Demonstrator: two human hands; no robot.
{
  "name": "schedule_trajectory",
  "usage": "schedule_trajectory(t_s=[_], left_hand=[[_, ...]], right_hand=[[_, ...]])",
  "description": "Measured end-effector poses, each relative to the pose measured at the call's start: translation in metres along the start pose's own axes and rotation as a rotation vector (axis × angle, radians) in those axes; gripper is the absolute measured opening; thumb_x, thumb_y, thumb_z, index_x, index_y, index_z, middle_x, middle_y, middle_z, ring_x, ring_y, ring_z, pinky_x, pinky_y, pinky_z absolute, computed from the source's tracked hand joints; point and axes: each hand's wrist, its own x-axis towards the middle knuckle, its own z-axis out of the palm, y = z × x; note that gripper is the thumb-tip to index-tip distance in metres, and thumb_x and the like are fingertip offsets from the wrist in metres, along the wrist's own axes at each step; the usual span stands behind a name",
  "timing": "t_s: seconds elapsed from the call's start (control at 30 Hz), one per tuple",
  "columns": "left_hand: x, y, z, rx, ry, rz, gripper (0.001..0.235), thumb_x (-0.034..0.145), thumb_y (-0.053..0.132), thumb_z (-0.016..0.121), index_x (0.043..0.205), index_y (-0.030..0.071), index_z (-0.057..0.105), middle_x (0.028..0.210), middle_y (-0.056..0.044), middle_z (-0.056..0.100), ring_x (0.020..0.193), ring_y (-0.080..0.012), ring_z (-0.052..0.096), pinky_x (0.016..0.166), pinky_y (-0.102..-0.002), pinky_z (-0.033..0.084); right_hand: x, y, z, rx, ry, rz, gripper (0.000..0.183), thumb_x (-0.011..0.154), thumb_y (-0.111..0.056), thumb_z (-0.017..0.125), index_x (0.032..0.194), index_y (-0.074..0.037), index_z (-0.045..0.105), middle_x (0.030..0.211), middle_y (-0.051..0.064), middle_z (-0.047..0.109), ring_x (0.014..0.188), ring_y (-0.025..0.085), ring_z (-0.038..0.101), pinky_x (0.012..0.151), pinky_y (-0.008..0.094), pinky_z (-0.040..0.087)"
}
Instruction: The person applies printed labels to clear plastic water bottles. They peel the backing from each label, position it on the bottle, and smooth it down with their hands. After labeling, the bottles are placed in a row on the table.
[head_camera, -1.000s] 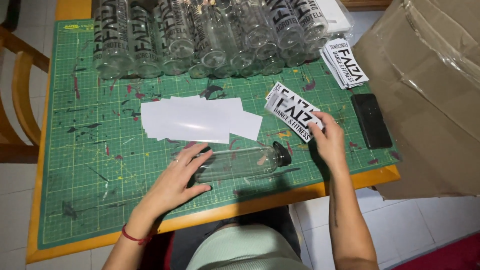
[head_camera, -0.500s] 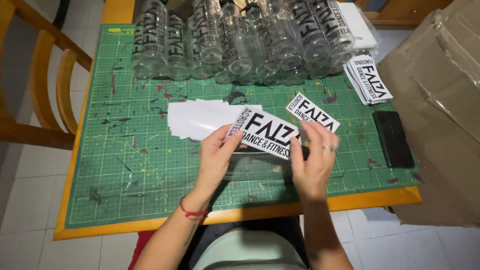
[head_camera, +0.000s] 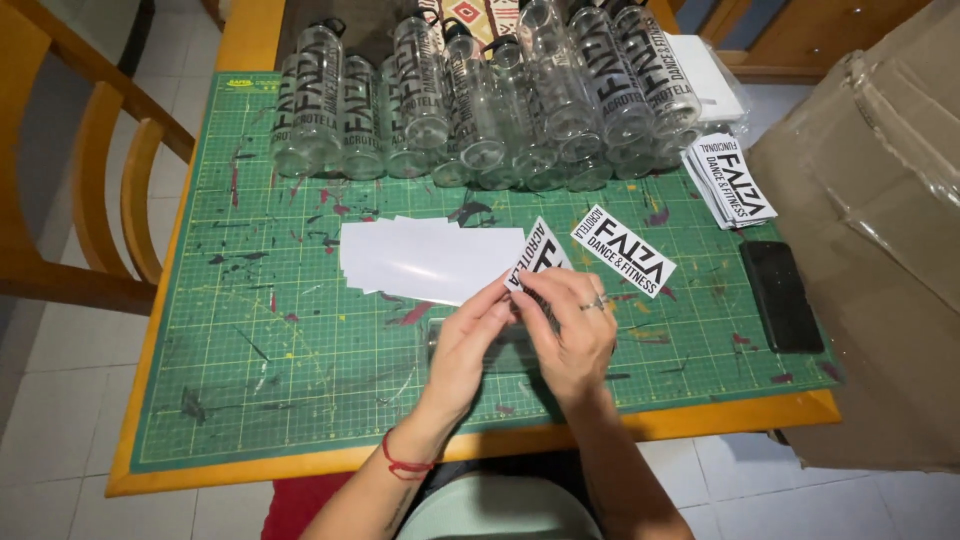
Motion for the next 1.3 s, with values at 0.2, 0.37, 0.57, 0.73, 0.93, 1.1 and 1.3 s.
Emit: schedule_trajectory(t_s=[0.2,0.37,0.57,0.73,0.93,1.1,1.3], left_hand=[[-0.001,0.029,0.015,-0.005,-0.121,0.116,0.05,0.112,0.01,0.052,0.16,-0.004,0.05,0.163,-0.024,0.054,0.151,-0.0303,0.049,0.126,-0.05,0.04],[-0.005,0.028,0.014,0.044,-0.134,0.126,0.051,0.111,0.006,0.054,0.161,-0.001,0.05,0.162,-0.022,0.056,0.15,-0.0288,0.05,0.125,-0.049,0.041],[-0.004,0.029,0.012,0.102,-0.141,0.149,0.053,0.109,0.008,0.057,0.162,0.0,0.05,0.157,-0.023,0.061,0.145,-0.0291,0.056,0.121,-0.048,0.047],[-0.005,0.029,0.014,0.099,-0.135,0.137,0.053,0.108,0.007,0.059,0.161,0.001,0.052,0.154,-0.022,0.064,0.143,-0.0276,0.059,0.12,-0.047,0.049],[-0.002,0.03,0.012,0.177,-0.13,0.18,0.054,0.106,0.011,0.064,0.159,0.004,0.056,0.152,-0.02,0.066,0.139,-0.0276,0.061,0.112,-0.049,0.054],[-0.003,0.034,0.011,0.235,-0.142,0.203,0.055,0.106,0.012,0.064,0.16,0.008,0.055,0.15,-0.015,0.062,0.136,-0.0242,0.058,0.111,-0.043,0.054],[-0.007,0.044,0.013,0.292,-0.139,0.208,0.054,0.106,0.01,0.065,0.158,0.001,0.055,0.151,-0.02,0.063,0.139,-0.0314,0.06,0.11,-0.045,0.056]], right_hand=[[0.012,-0.008,-0.001,0.046,0.052,-0.013,0.01,0.099,-0.01,0.082,0.109,-0.007,0.083,0.1,0.007,0.076,0.091,0.03,0.075,0.086,0.041,0.06],[0.01,-0.006,0.0,0.067,0.059,0.024,0.008,0.098,-0.011,0.084,0.106,-0.008,0.083,0.099,0.007,0.077,0.09,0.03,0.075,0.084,0.041,0.06],[0.011,-0.005,-0.001,0.084,0.06,0.031,0.007,0.098,-0.009,0.084,0.104,-0.007,0.083,0.098,0.008,0.078,0.089,0.032,0.076,0.083,0.042,0.061],[0.009,-0.003,-0.002,0.09,0.066,0.046,0.004,0.098,-0.009,0.083,0.103,-0.008,0.083,0.098,0.007,0.079,0.089,0.031,0.076,0.083,0.042,0.061],[0.01,-0.005,-0.003,0.09,0.054,0.027,0.008,0.097,-0.009,0.085,0.104,-0.007,0.083,0.098,0.009,0.078,0.089,0.032,0.076,0.082,0.042,0.061],[0.008,-0.003,-0.002,0.092,0.048,0.023,0.009,0.096,-0.009,0.086,0.104,-0.007,0.082,0.1,0.008,0.079,0.09,0.032,0.077,0.083,0.042,0.061],[0.006,-0.004,-0.002,0.109,0.05,0.081,0.005,0.098,-0.005,0.083,0.103,-0.005,0.083,0.098,0.01,0.079,0.09,0.031,0.077,0.085,0.041,0.06]])
